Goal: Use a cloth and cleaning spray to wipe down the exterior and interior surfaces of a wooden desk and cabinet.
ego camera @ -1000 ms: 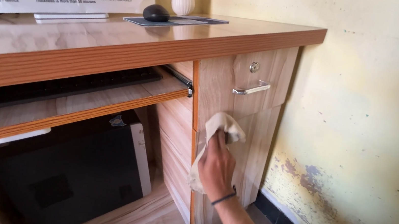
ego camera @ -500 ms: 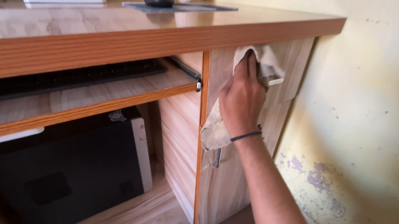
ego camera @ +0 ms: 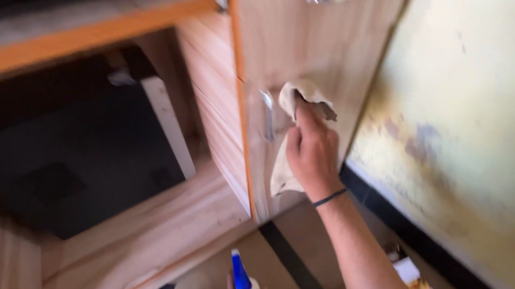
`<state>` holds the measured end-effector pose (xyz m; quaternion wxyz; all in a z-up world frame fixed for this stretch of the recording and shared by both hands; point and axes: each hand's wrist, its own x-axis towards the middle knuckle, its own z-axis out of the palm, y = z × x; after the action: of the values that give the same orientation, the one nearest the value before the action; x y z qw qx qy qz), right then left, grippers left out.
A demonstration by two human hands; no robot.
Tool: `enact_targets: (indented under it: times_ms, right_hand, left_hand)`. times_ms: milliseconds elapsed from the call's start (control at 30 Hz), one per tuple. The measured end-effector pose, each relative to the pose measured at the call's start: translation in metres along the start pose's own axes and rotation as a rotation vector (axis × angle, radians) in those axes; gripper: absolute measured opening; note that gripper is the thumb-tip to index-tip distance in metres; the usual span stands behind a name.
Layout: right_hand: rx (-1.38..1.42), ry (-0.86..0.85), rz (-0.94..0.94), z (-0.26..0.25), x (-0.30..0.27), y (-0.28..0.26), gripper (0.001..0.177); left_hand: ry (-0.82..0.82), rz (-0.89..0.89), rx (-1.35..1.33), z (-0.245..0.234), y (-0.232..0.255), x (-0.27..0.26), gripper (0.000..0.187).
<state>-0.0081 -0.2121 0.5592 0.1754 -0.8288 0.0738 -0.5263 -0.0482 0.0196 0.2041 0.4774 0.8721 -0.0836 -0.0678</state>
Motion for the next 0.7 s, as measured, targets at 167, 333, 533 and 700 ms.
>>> enact_targets:
  times_ms: [167, 333, 533, 700]
  right_hand:
    - [0.404, -0.048, 0.283, -0.021, -0.126, -0.01, 0.023]
    - [1.277, 0.021, 1.16, 0.049, -0.295, 0.057, 0.022]
    - [1.323, -0.168, 1.409, 0.088, -0.322, 0.078, 0.024]
    - [1.492, -0.48, 1.418, 0.119, -0.336, 0.071, 0.019]
  left_hand:
    - [-0.041, 0.102, -0.068, -0.029, 0.038, -0.019, 0.08]
    - [-0.182, 0.161, -0.103, -0.061, 0.089, -0.028, 0.085]
    - [-0.333, 0.188, -0.435, -0.074, 0.098, -0.018, 0.064]
    - [-0.299, 0.228, -0.062, -0.074, 0.035, -0.005, 0.028]
